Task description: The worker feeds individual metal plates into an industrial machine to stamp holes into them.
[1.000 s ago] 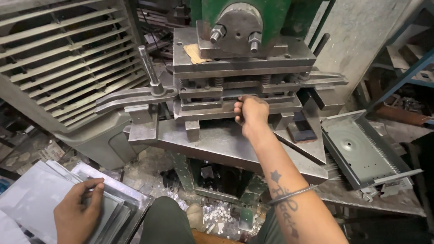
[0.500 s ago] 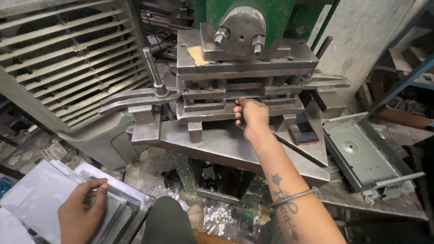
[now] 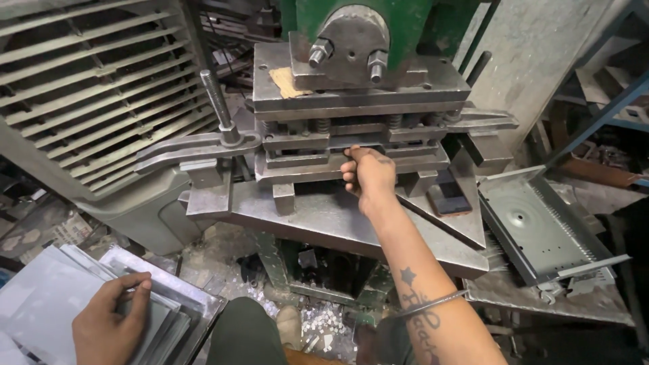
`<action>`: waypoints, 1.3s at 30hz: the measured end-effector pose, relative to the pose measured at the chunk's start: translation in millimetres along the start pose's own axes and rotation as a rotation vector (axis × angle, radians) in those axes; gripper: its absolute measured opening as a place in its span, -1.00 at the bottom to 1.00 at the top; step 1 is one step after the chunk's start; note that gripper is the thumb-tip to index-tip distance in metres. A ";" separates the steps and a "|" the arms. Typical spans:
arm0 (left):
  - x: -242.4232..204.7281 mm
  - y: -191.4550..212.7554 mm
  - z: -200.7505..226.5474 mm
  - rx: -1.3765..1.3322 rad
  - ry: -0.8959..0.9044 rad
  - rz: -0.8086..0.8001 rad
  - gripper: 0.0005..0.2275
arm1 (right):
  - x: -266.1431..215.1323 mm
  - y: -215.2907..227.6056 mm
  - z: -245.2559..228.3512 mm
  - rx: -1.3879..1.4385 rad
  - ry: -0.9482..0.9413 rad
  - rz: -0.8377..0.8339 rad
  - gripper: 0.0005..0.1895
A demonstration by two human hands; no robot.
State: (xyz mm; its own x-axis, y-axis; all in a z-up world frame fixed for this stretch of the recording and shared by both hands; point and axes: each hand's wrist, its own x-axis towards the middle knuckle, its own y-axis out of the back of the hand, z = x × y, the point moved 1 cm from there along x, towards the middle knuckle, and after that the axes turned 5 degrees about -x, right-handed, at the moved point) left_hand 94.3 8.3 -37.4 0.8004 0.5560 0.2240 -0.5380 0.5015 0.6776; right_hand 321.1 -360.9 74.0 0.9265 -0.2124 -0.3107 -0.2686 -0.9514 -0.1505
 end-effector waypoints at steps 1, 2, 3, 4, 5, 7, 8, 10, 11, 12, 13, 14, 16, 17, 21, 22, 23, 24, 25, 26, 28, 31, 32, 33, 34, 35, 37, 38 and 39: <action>-0.6 0.4 -1.1 0.002 0.000 -0.001 -0.83 | 1.1 -0.4 1.2 0.001 -0.002 0.000 -0.82; -0.6 -0.2 -1.3 -0.023 -0.015 0.001 -0.83 | 2.3 0.2 1.6 0.004 -0.002 -0.006 -0.83; -0.5 -0.6 -1.4 -0.049 -0.030 0.002 -0.83 | 3.4 0.8 1.8 0.006 -0.002 -0.012 -0.83; -1.7 -1.0 0.7 -0.051 -0.032 0.001 -0.83 | 4.2 1.5 2.1 0.007 0.001 -0.009 -0.83; -2.9 -0.9 2.6 -0.068 -0.039 0.028 -0.83 | 4.9 1.9 2.4 0.009 0.002 -0.017 -0.82; -3.9 -1.5 2.6 -0.083 -0.042 0.058 -0.82 | 6.3 1.7 3.1 0.011 0.002 -0.027 -0.82; -3.1 -1.6 0.7 -0.089 -0.040 0.043 -0.83 | 6.4 1.8 3.8 0.020 0.004 -0.028 -0.82; -3.6 -0.5 1.6 -0.094 -0.038 0.026 -0.84 | 6.1 2.0 5.0 0.031 0.005 -0.027 -0.83; -4.9 0.8 4.3 -0.091 -0.021 0.033 -0.82 | 5.8 2.1 5.3 0.026 0.002 -0.026 -0.81; -5.7 1.6 7.4 -0.089 -0.005 0.042 -0.81 | 6.1 1.9 4.6 0.020 0.001 -0.027 -0.79; -3.4 0.7 5.0 -0.090 -0.006 0.042 -0.81 | 5.8 2.0 3.5 0.021 0.002 -0.027 -0.79; -2.2 0.4 2.0 -0.052 -0.008 0.022 -0.82 | 5.1 1.9 3.2 0.015 -0.003 -0.026 -0.80; -1.1 -0.4 -2.1 -0.015 -0.010 0.003 -0.83 | 3.1 1.8 2.8 0.008 -0.008 -0.025 -0.81; -1.3 -0.7 -3.0 -0.027 -0.011 0.002 -0.83 | 2.0 1.8 2.5 0.002 -0.007 -0.024 -0.80; -1.5 0.3 -0.7 -0.075 -0.021 -0.003 -0.83 | 3.3 1.7 3.8 0.008 0.006 -0.029 -0.81; -2.0 0.2 -0.9 -0.075 -0.020 -0.001 -0.83 | 1.9 0.9 3.3 0.008 0.006 -0.032 -0.81; -2.5 -0.1 -1.3 -0.121 -0.019 0.005 -0.83 | 0.5 0.3 2.9 0.007 0.008 -0.022 -0.81; -2.4 -1.1 -1.5 -0.168 -0.020 0.011 -0.84 | -0.5 -0.2 2.0 0.007 0.012 -0.011 -0.81; -1.5 -0.7 -0.3 -0.169 -0.020 0.014 -0.84 | 0.6 -0.7 2.1 0.007 0.014 -0.013 -0.81; -1.9 -0.2 0.7 -0.133 -0.017 0.018 -0.84 | 1.4 -0.6 2.9 -0.001 0.008 -0.007 -0.81; -2.9 1.2 3.9 -0.097 -0.013 0.024 -0.83 | 4.5 0.2 6.0 -0.010 0.003 -0.003 -0.80; -3.1 2.1 7.7 -0.090 0.024 0.018 -0.84 | 9.1 0.1 7.8 0.029 0.015 -0.017 -0.81; -3.1 1.9 6.8 -0.096 -0.012 0.019 -0.85 | 8.2 -0.8 6.8 0.039 -0.018 -0.012 -0.78; -3.2 1.9 6.1 -0.102 -0.049 0.019 -0.85 | 7.2 -1.7 5.8 0.049 -0.051 -0.006 -0.75; -2.4 1.9 6.5 -0.104 -0.049 0.025 -0.85 | 12.2 -3.8 4.7 0.049 -0.046 -0.011 -0.75; -1.5 1.8 6.9 -0.087 -0.029 0.018 -0.84 | 17.3 -5.8 3.8 0.130 -0.072 -0.004 -0.80; -2.1 4.0 8.6 -0.065 -0.005 0.013 -0.84 | 25.3 -8.9 1.8 0.210 -0.104 -0.001 -0.79; -3.3 4.9 10.3 -0.077 -0.024 0.018 -0.84 | 28.2 -7.9 0.9 0.226 -0.116 0.014 -0.80; -4.3 5.4 12.1 -0.089 -0.044 0.023 -0.84 | 31.5 -6.9 0.0 0.242 -0.128 0.030 -0.81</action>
State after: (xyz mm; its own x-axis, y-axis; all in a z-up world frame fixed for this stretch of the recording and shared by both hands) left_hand 91.1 0.6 -26.3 0.7972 0.5397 0.2705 -0.5762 0.5467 0.6075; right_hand 352.2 -361.0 65.2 0.8805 -0.1949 -0.4321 -0.3645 -0.8611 -0.3544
